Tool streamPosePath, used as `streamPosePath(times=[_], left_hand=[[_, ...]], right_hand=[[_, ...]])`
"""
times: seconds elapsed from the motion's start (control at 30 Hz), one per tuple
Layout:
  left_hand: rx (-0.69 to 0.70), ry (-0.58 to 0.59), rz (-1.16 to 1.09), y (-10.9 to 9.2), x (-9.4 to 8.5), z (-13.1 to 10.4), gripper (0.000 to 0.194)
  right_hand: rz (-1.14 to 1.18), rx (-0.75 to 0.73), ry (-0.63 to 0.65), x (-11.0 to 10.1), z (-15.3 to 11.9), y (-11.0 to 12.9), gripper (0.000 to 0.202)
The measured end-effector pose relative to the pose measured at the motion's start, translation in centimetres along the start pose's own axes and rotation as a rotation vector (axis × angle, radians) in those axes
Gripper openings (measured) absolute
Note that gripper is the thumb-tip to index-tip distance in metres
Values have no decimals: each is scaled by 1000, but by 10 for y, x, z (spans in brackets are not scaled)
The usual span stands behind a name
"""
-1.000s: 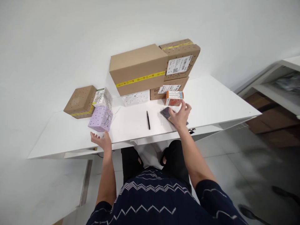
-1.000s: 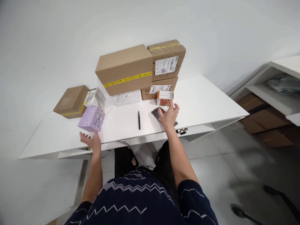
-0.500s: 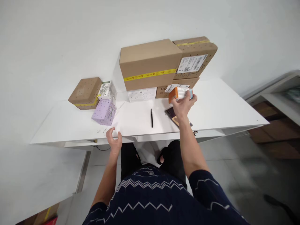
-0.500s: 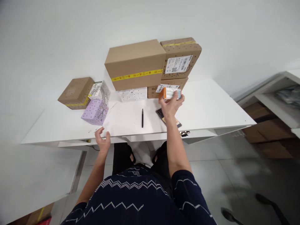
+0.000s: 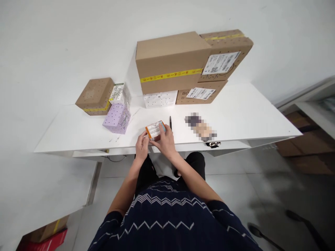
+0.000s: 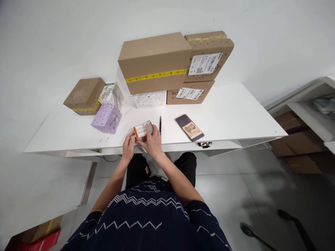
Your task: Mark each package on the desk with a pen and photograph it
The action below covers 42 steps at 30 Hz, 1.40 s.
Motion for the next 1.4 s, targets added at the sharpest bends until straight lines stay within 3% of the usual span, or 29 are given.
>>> streamPosePath(times=[0.13,0.3,0.43,0.6,0.87,1.13,1.27,1.4], left_hand=[[-112,-7,-25,8,3,7,55],[-251,17,8,13,8,15,58],[-156,63,-32,8,7,19,50],[-46,83,-121,9,4,14,53],[-117,67,-99,19,-4,2,45],[-265,57,-156,19,-4,16,47],[-243,59,-65,19,0,22,48],[-142,59,-126,16,1,17,50]], right_hand=[[223,125,-22,-9,-11,-14,84],[391,286,-27,-20,-7,-20,46],[476,349,-75,-21,1,-18,38],[458,329,-77,-15,-6,-19,32],[487,395,39,-15,-27,-29,31],[560,445,20,-23,-20,-25,41],[538,442,29,-20,-12,-22,49],[565,364,-11,-17,-10,-22,46]])
Point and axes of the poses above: each hand's wrist, its own z-axis towards the middle knuckle, its own x-axis out of the palm, y = z × x, the point moved 2 cm from there along z, towards the middle knuckle, and after that the axes turned 3 degrees about -y, right-handed, at the moved point
